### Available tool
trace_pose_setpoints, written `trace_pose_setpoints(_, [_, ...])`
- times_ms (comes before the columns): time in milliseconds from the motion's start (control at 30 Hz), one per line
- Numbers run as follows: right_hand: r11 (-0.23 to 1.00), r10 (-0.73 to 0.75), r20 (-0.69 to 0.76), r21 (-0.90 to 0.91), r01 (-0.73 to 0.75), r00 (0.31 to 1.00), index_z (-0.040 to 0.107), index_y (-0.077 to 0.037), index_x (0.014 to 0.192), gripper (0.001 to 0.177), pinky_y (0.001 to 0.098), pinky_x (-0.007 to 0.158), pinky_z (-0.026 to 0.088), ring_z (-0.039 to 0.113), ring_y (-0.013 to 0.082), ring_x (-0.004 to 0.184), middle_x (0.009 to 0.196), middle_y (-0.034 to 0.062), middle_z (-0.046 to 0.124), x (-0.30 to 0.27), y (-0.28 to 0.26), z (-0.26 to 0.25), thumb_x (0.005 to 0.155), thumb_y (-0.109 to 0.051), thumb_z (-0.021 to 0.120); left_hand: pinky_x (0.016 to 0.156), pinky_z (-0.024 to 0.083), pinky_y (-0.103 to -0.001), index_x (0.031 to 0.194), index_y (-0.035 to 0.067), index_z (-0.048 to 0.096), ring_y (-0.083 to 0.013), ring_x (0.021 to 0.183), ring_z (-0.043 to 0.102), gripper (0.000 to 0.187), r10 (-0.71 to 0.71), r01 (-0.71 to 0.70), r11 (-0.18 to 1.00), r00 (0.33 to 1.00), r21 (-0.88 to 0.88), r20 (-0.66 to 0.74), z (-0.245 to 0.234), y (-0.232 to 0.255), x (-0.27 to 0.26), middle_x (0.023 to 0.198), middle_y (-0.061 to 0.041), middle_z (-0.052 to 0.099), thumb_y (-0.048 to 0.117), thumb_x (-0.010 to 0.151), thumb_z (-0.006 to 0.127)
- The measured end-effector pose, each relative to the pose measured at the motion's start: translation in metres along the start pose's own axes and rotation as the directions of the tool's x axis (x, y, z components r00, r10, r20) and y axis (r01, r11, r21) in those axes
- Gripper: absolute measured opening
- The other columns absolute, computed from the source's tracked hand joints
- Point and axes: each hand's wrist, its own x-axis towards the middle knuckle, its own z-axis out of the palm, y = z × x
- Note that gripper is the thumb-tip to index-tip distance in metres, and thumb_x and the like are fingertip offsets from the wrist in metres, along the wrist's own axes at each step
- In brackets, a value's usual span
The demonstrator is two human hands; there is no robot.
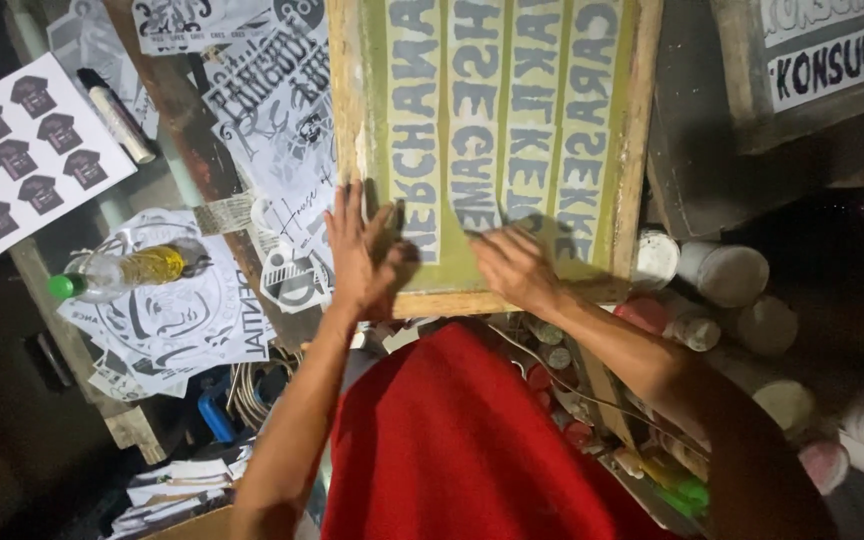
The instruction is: The person applies white letter stickers onto a wooden frame with a green background, smoothing them down with their hands. They then lift the frame to inspect the arrangement of the letters before continuing to apply more stickers.
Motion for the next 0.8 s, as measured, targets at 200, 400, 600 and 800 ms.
trace_pose_setpoints(200, [0.755,0.504,-0.075,0.521,-0.397,0.860,0.081,-0.004,0.098,0.025,0.0310,0.065,0.055,0.066,0.0209,0.072,0.087,0.0127,0.071,0.059,-0.025,-0.101,0.085,0.014,0.069,0.130,0.009,-0.055,0.161,0.016,0.025,-0.0356,0.157,0.019,0.115,0.151,-0.158,0.944,0.987,-0.289,-0.045,0.053,0.088,0.003,0.169,-0.013,0.024,0.067,0.072,0.078])
trace_pose_setpoints(400, [0.714,0.436,0.120,0.558,-0.424,0.892,0.071,0.010,0.118,0.025,0.0412,0.080,0.059,0.065,0.0311,0.083,0.099,0.0238,0.064,0.101,0.005,-0.180,0.094,0.013,0.063,0.091,0.057,-0.037,0.112,0.023,0.076,-0.0142,0.095,0.070,0.021,0.076,-0.178,0.796,0.978,-0.579,-0.197,0.122,0.071,0.012,0.100,0.004,0.074,0.030,0.098,0.063])
trace_pose_setpoints(600, [0.767,0.514,0.318,0.245,-0.593,0.797,0.073,-0.009,0.098,0.011,0.0458,0.100,0.044,0.054,0.0281,0.113,0.118,0.0111,0.061,0.100,0.103,-0.087,0.090,-0.009,0.081,0.075,0.062,-0.033,0.107,0.006,0.070,-0.0200,0.090,0.070,0.020,-0.294,0.425,0.494,0.903,-0.759,0.314,0.070,0.097,-0.019,0.102,-0.007,0.075,0.018,0.090,0.072])
trace_pose_setpoints(800, [0.648,0.621,0.467,0.147,-0.748,0.629,0.078,-0.012,0.112,0.020,0.0301,0.077,0.065,0.076,0.0219,0.097,0.113,0.0102,0.077,0.102,0.157,0.000,0.096,-0.003,0.071,0.087,0.054,-0.030,0.124,0.007,0.064,-0.0183,0.098,0.067,0.036,-0.623,0.604,0.426,0.736,-0.674,0.266,0.095,0.089,-0.041,0.107,-0.006,0.074,0.012,0.089,0.063])
